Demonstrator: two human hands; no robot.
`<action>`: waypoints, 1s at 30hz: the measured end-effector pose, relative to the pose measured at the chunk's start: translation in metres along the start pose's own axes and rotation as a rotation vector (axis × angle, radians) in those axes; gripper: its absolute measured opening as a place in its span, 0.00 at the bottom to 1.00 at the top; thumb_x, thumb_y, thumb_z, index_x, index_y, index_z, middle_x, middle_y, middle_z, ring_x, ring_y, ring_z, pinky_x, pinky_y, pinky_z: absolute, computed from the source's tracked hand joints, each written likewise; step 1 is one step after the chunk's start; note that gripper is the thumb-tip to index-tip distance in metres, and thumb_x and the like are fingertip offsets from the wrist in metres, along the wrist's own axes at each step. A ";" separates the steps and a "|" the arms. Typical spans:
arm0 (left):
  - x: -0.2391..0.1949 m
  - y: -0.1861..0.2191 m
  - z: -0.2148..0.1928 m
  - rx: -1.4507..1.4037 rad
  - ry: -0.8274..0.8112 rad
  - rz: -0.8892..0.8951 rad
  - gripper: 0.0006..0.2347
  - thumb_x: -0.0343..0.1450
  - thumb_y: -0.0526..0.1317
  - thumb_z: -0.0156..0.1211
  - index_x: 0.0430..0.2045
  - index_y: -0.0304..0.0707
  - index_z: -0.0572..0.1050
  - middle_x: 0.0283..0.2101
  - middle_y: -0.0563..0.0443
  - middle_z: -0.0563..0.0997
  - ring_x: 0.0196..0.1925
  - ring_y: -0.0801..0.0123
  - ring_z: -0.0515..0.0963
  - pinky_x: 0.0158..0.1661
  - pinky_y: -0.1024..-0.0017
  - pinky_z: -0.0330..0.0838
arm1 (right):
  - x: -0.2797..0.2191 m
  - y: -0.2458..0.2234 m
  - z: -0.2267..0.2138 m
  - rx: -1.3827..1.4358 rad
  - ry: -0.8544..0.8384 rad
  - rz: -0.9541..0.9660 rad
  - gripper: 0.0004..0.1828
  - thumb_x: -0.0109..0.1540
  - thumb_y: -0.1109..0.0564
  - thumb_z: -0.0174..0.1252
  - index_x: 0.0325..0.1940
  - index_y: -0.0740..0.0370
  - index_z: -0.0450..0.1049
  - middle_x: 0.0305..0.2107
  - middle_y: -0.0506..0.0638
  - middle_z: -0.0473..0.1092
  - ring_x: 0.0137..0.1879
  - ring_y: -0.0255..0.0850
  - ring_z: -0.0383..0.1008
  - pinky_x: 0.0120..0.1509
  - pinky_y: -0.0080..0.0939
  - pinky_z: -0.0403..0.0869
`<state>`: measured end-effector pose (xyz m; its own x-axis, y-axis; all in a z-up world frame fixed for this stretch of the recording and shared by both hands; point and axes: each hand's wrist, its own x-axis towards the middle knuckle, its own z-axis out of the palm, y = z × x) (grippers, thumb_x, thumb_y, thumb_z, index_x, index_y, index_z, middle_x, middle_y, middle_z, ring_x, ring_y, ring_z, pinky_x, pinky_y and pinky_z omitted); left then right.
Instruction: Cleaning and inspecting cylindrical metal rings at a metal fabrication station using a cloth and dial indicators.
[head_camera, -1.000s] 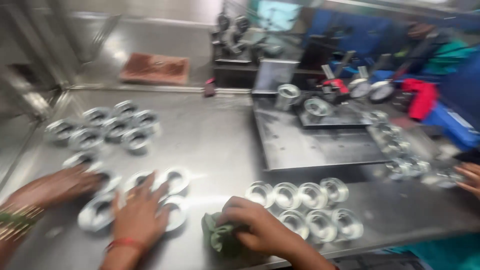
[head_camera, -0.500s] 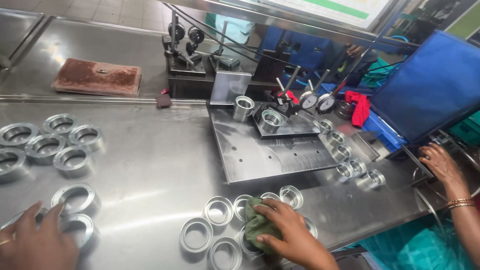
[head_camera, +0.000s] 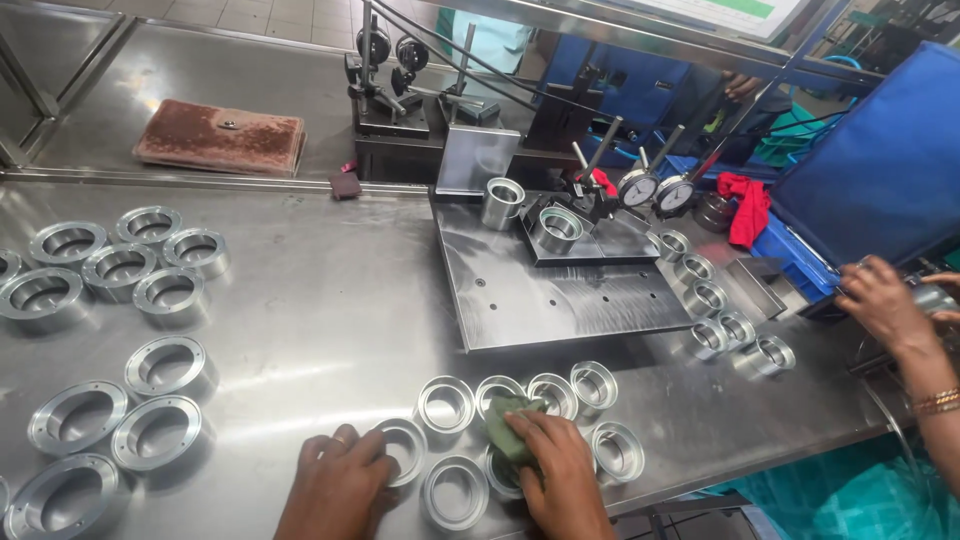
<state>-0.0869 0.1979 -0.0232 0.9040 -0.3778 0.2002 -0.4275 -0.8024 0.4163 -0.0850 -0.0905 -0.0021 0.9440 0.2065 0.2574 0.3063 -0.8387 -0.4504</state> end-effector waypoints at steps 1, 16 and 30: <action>-0.002 0.003 -0.007 0.030 -0.067 -0.077 0.12 0.59 0.41 0.73 0.34 0.48 0.82 0.47 0.57 0.76 0.52 0.61 0.74 0.53 0.52 0.64 | -0.002 0.004 0.001 0.035 0.010 -0.042 0.38 0.47 0.68 0.62 0.63 0.50 0.74 0.58 0.51 0.70 0.65 0.50 0.68 0.67 0.51 0.66; -0.007 0.032 -0.007 -1.277 -0.020 -0.042 0.13 0.64 0.39 0.71 0.40 0.36 0.80 0.38 0.54 0.85 0.40 0.75 0.86 0.39 0.74 0.80 | 0.025 -0.111 -0.030 0.369 0.092 -0.763 0.21 0.58 0.60 0.66 0.56 0.56 0.76 0.57 0.55 0.73 0.67 0.52 0.70 0.69 0.47 0.73; -0.004 0.070 -0.037 -1.550 -0.158 -0.094 0.15 0.66 0.41 0.72 0.43 0.39 0.76 0.42 0.53 0.79 0.45 0.76 0.80 0.45 0.76 0.78 | 0.015 -0.102 -0.036 0.310 0.139 -0.699 0.22 0.63 0.64 0.54 0.61 0.49 0.72 0.56 0.59 0.72 0.61 0.47 0.75 0.60 0.43 0.79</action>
<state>-0.1199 0.1606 0.0383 0.8752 -0.4784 0.0713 0.1327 0.3792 0.9157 -0.1064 -0.0196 0.0784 0.5014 0.5531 0.6654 0.8644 -0.3537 -0.3574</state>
